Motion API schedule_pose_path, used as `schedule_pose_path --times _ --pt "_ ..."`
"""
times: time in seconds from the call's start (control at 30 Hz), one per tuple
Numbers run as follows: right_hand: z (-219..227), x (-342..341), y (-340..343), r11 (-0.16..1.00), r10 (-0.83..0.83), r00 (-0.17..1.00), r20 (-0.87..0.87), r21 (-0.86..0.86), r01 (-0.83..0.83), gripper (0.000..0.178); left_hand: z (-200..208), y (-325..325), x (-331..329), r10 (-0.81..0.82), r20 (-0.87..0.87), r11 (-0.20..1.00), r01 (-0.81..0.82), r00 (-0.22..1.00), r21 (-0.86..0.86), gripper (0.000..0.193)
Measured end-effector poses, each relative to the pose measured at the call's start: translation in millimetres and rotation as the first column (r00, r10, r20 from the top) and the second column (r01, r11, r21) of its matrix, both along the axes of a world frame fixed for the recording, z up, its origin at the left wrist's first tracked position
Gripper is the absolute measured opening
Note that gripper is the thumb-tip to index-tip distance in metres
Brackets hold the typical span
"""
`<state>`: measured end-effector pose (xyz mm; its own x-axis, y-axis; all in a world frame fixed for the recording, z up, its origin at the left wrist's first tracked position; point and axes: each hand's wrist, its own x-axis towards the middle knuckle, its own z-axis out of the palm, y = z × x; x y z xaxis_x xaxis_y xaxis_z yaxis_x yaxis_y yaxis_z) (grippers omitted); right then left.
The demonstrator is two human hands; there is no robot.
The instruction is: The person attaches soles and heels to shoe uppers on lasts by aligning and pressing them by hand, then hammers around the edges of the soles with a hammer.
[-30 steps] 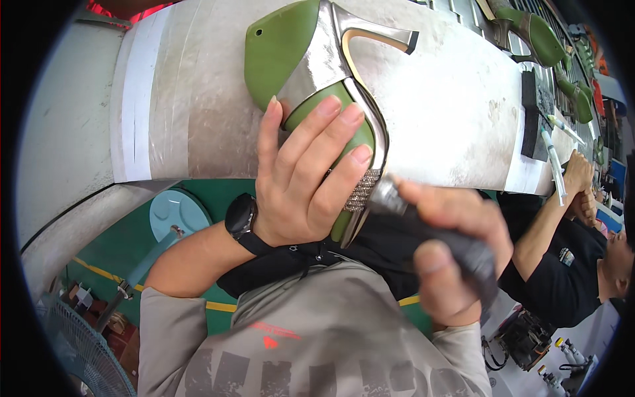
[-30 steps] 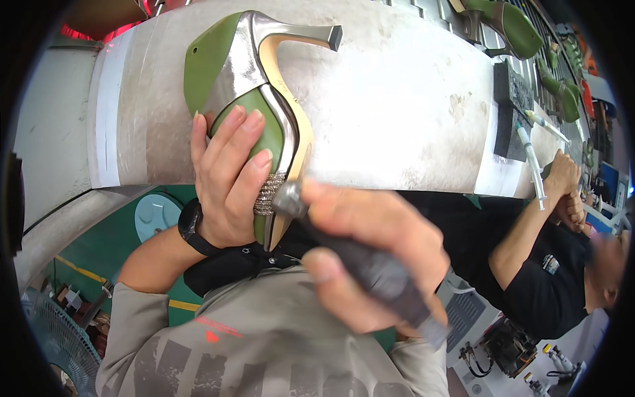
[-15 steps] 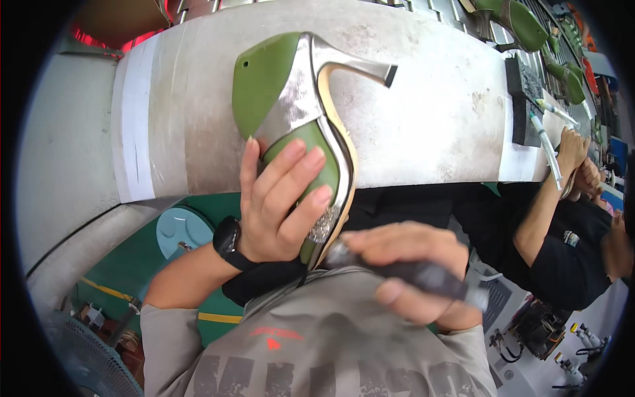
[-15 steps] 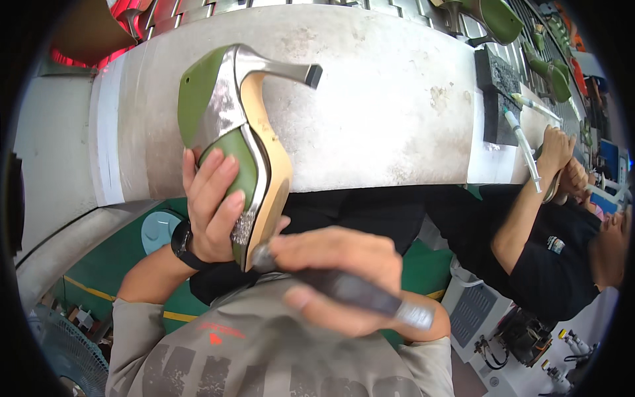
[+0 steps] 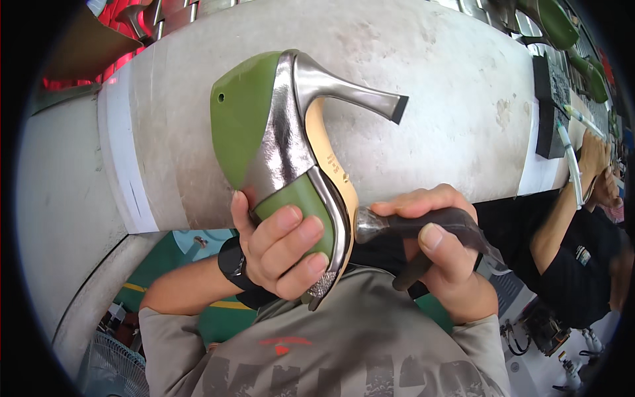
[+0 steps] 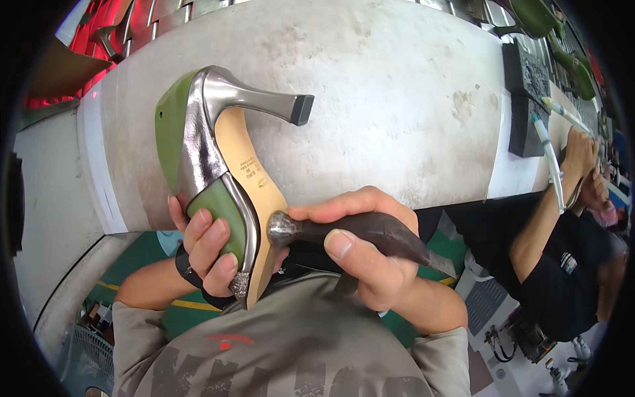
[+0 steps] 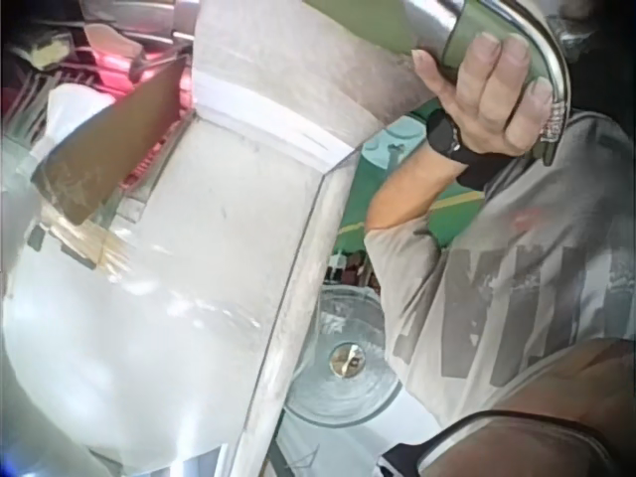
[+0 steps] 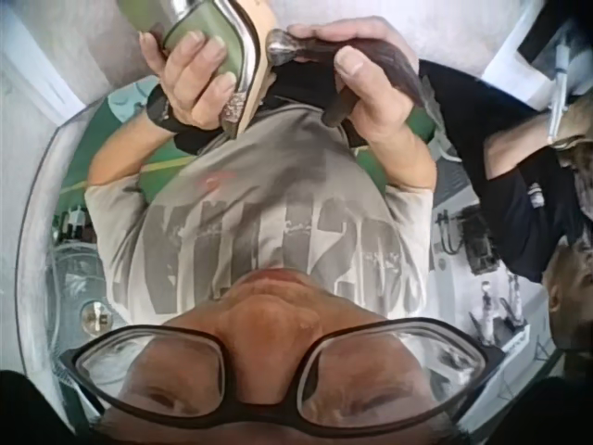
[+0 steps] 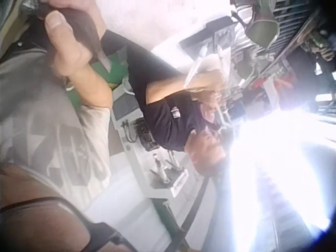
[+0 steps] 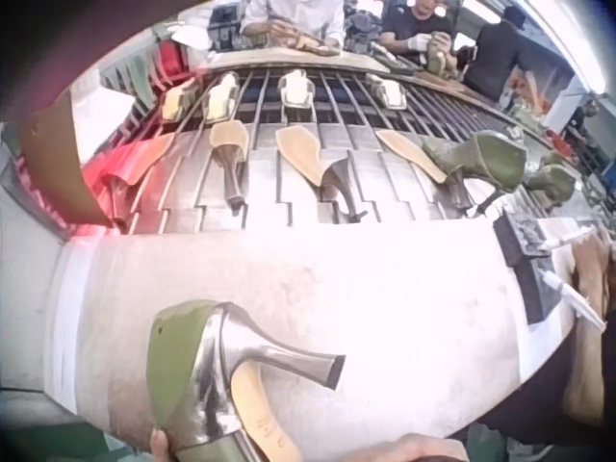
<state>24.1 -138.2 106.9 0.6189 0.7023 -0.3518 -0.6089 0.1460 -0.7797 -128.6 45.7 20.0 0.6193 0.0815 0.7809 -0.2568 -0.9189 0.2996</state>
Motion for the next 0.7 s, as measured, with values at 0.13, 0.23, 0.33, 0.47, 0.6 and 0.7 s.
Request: schedule_pose_path --times 0.13,0.23,0.33,0.47,0.6,0.7 --pt "-0.1 18.1 1.0 0.993 0.116 0.992 0.056 0.023 -0.117 0.024 3.1 2.4 2.7 -0.031 -0.048 0.983 0.04 0.998 0.181 0.064" --pt "0.9 35.9 5.6 0.974 0.223 0.96 0.17 -0.006 -0.225 0.023 2.1 -9.5 -0.4 -0.003 -0.017 0.999 0.002 1.0 -0.048 0.037" --pt "4.8 56.1 13.7 0.939 0.337 0.905 0.259 -0.025 -0.342 0.023 4.5 -10.6 1.0 -0.012 -0.014 0.998 0.011 1.0 -0.069 0.037" --pt "20.3 69.5 22.8 0.876 0.481 0.821 0.308 -0.133 -0.463 0.023 8.5 -6.8 0.7 -0.032 -0.043 0.998 0.029 0.999 -0.056 0.039" --pt "33.2 55.2 21.3 0.891 0.442 0.872 0.213 -0.215 -0.399 0.023 5.4 -7.2 2.4 -0.006 -0.03 0.999 0.005 1.0 -0.037 0.041" --pt "42.5 43.0 18.8 0.896 0.37 0.576 0.729 -0.117 -0.427 0.032 7.2 -7.6 5.0 0.005 -0.025 0.999 -0.006 1.0 -0.037 0.041"
